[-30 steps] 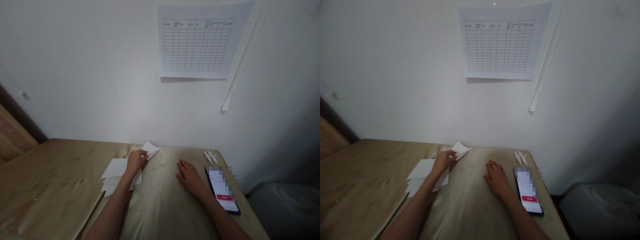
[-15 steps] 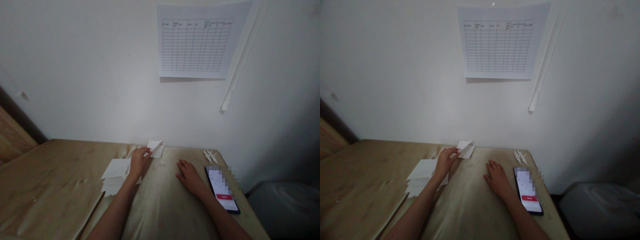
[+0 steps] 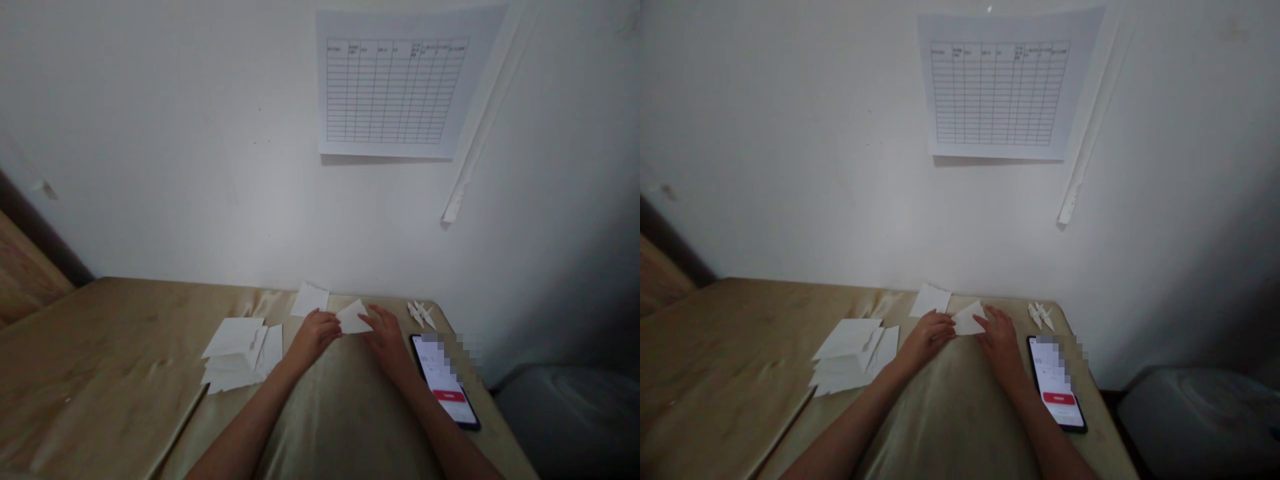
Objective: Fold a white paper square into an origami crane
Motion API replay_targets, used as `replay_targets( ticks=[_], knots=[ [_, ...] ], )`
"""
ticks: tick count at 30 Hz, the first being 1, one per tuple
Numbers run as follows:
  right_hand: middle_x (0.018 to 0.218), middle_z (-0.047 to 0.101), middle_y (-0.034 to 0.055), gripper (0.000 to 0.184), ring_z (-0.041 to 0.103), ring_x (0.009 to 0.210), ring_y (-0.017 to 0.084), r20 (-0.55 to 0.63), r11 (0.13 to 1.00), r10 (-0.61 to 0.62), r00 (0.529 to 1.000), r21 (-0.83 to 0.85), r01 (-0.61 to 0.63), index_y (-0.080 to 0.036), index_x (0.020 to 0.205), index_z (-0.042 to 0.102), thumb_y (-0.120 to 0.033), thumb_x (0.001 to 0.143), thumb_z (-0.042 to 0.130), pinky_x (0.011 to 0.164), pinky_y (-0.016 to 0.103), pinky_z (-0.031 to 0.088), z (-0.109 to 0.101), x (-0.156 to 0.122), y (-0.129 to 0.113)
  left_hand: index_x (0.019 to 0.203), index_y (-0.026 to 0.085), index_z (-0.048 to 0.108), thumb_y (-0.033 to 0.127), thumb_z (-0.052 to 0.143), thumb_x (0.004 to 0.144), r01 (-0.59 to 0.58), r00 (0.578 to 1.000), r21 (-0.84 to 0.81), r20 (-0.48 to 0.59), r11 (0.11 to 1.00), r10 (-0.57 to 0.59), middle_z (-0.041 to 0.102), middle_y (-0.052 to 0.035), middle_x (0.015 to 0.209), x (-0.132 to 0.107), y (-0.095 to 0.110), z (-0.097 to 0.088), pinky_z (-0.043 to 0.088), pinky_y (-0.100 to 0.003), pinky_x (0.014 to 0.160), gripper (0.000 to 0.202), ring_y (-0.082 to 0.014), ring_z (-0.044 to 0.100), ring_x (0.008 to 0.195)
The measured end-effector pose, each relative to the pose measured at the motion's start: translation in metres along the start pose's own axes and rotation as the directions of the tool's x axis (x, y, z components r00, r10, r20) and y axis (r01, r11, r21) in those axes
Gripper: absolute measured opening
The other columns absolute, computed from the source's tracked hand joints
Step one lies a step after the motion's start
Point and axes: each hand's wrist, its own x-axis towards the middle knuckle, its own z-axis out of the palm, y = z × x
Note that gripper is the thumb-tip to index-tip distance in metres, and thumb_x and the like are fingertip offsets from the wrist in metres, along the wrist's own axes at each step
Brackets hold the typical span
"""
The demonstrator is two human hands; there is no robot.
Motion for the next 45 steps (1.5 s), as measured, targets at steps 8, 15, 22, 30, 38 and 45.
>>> replay_targets(
  ticks=[8, 15, 22, 30, 38, 45],
  knots=[
    [0.124, 0.071, 0.0067, 0.021, 0.055, 0.128, 0.025, 0.164, 0.996, -0.072, 0.984, -0.040, 0.079, -0.025, 0.098, 0.077, -0.019, 0.092, 0.057, 0.114, 0.053, 0.037, -0.002, 0.001, 0.001, 0.103, 0.025, 0.075, 0.036, 0.063, 0.094, 0.262, 0.964, 0.287, -0.027, 0.922, -0.266, 0.071, -0.0075, 0.124, 0.000, -0.011, -0.004, 0.038, -0.050, 0.111, 0.020, -0.0269, 0.060, 0.122],
    [0.121, 0.072, 0.0080, 0.014, 0.056, 0.127, 0.026, 0.239, 0.996, 0.007, 0.971, -0.093, 0.016, -0.021, 0.081, 0.074, -0.017, 0.085, 0.061, 0.118, 0.054, 0.029, -0.004, -0.002, -0.005, 0.125, 0.026, 0.065, 0.035, 0.065, 0.092, 0.336, 0.923, 0.450, 0.016, 0.827, -0.384, 0.063, -0.0083, 0.137, 0.002, -0.026, 0.000, 0.033, -0.055, 0.114, 0.034, -0.0297, 0.052, 0.132],
    [0.119, 0.072, 0.0091, 0.012, 0.059, 0.121, 0.023, 0.276, 0.998, -0.017, 0.961, -0.050, 0.032, -0.020, 0.083, 0.072, -0.018, 0.084, 0.061, 0.115, 0.047, 0.035, -0.004, -0.001, -0.006, 0.109, 0.025, 0.071, 0.025, 0.050, 0.099, 0.300, 0.935, 0.474, 0.027, 0.828, -0.354, 0.072, -0.0062, 0.122, 0.010, -0.019, 0.007, 0.031, -0.058, 0.114, 0.024, -0.0277, 0.058, 0.123],
    [0.118, 0.071, 0.0116, 0.012, 0.060, 0.119, 0.024, 0.291, 0.999, 0.018, 0.957, -0.034, -0.009, -0.018, 0.083, 0.071, -0.019, 0.086, 0.059, 0.110, 0.044, 0.042, -0.006, -0.001, -0.010, 0.103, 0.016, 0.072, 0.013, 0.044, 0.095, 0.393, 0.917, 0.623, -0.317, 0.676, -0.240, 0.068, -0.0122, 0.131, 0.006, -0.010, -0.026, 0.021, -0.062, 0.119, 0.029, -0.0338, 0.050, 0.134],
    [0.123, 0.069, 0.0110, 0.013, 0.056, 0.125, 0.023, 0.327, 1.000, 0.011, 0.945, -0.020, -0.005, -0.018, 0.079, 0.069, -0.010, 0.078, 0.059, 0.114, 0.042, 0.038, -0.008, 0.000, -0.012, 0.103, 0.012, 0.075, 0.015, 0.045, 0.092, 0.556, 0.815, 0.691, -0.344, 0.463, -0.466, 0.067, -0.0164, 0.131, -0.005, 0.013, -0.060, 0.026, -0.067, 0.114, 0.032, -0.0399, 0.046, 0.137],
    [0.125, 0.069, 0.0108, 0.012, 0.058, 0.123, 0.024, 0.364, 0.997, 0.070, 0.929, -0.067, -0.049, -0.019, 0.080, 0.070, -0.026, 0.087, 0.063, 0.112, 0.041, 0.039, -0.013, 0.002, -0.021, 0.105, 0.014, 0.075, 0.017, 0.047, 0.090, 0.416, 0.804, 0.693, 0.022, 0.589, -0.594, 0.075, -0.0170, 0.108, -0.010, 0.017, -0.047, 0.032, -0.065, 0.110, 0.031, -0.0356, 0.066, 0.111]
  ],
)
